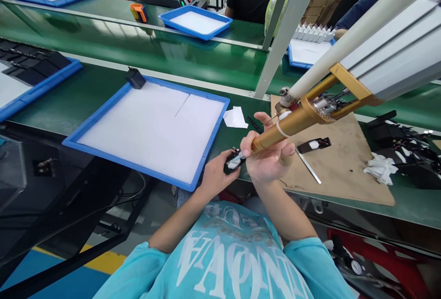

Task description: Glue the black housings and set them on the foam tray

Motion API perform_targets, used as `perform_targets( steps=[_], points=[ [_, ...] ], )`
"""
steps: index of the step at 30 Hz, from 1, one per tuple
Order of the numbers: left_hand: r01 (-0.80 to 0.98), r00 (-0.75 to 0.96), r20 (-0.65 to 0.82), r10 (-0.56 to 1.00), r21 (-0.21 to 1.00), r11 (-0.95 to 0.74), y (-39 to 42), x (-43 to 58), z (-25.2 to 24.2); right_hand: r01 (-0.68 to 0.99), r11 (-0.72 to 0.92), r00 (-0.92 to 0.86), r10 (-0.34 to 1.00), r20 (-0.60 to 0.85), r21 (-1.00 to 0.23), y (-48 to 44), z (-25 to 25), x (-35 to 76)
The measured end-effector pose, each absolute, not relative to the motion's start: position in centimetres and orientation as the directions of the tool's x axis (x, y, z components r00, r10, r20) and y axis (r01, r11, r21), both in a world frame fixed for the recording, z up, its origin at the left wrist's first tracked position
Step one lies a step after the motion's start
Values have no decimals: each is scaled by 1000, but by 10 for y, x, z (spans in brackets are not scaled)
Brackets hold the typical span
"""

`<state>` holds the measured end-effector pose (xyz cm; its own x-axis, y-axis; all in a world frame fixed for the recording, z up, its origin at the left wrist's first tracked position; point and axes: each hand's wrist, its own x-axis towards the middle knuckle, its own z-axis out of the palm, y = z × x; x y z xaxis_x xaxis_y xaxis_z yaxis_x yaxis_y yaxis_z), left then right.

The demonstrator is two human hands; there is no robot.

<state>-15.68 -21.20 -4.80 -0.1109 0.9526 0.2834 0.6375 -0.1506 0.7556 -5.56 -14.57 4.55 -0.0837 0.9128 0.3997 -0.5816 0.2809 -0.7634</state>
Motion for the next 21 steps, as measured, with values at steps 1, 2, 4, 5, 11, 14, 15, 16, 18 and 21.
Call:
perform_targets(
  steps=[1,2,4,5,11,14,15,16,18,21],
  points=[
    [648,-106,274,956,748,-143,-212,-159,-50,-574,293,-73,912,404,-764,-144,45,-54],
    [654,-105,266,958,745,-135,-213,-160,-52,-566,306,-64,910,410,-765,-143,45,-52],
    [641,-110,249,962,757,-123,-213,-164,-55,-548,324,-52,907,418,-771,-140,43,-47],
    [621,-111,241,964,774,-122,-213,-165,-55,-539,327,-49,908,417,-776,-138,42,-43],
    [444,-121,273,954,875,-193,-204,-165,-47,-574,336,8,914,406,-747,-133,33,-19],
    [535,-91,373,924,801,-270,-200,-163,-41,-587,341,18,912,410,-734,-133,30,-12],
    [583,-71,403,912,759,-290,-200,-162,-39,-585,342,18,912,409,-735,-132,29,-10],
    [626,-51,427,903,718,-304,-201,-162,-38,-583,343,18,911,411,-736,-132,29,-9],
    [681,-24,448,893,662,-314,-202,-161,-34,-591,349,14,906,423,-728,-132,29,-7],
    [701,-15,449,893,642,-311,-202,-159,-31,-624,358,15,894,448,-695,-131,28,-5]
  ],
)
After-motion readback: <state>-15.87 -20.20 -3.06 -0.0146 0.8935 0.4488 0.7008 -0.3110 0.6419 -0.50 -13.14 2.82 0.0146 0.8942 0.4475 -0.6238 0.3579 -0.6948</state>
